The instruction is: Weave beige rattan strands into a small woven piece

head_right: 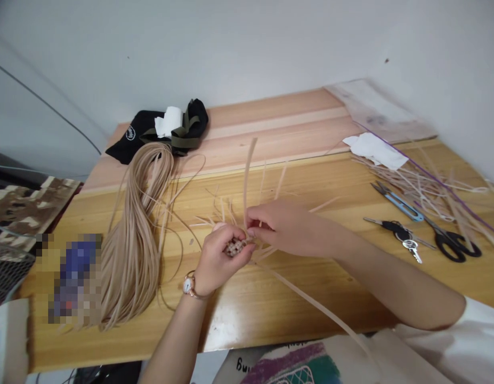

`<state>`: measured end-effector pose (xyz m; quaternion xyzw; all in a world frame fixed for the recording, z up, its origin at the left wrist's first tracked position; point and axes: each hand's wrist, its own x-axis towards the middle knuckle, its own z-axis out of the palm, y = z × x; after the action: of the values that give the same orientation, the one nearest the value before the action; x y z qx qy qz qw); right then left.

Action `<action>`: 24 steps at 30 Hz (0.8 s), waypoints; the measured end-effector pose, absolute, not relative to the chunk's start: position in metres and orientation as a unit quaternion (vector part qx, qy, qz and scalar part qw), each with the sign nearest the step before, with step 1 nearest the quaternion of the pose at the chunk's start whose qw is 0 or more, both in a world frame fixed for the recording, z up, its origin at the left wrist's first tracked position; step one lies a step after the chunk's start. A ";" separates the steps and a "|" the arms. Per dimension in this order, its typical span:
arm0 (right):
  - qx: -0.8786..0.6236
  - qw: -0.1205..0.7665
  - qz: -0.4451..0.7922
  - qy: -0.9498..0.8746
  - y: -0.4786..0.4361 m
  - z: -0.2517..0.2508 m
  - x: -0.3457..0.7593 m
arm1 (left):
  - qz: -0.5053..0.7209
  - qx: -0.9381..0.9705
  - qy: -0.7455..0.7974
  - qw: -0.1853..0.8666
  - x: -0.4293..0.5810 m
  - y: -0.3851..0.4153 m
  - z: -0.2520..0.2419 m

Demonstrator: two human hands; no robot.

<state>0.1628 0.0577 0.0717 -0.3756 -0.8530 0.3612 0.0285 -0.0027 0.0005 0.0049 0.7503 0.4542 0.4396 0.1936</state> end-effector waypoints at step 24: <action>-0.331 0.092 0.487 -0.803 0.064 0.062 0.159 | 0.477 0.719 0.457 0.217 -0.005 0.000 0.008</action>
<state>0.1594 0.0637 0.0616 -0.3313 -0.8031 0.4867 0.0919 -0.0054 -0.0001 0.0080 0.7186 0.4571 0.4769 0.2173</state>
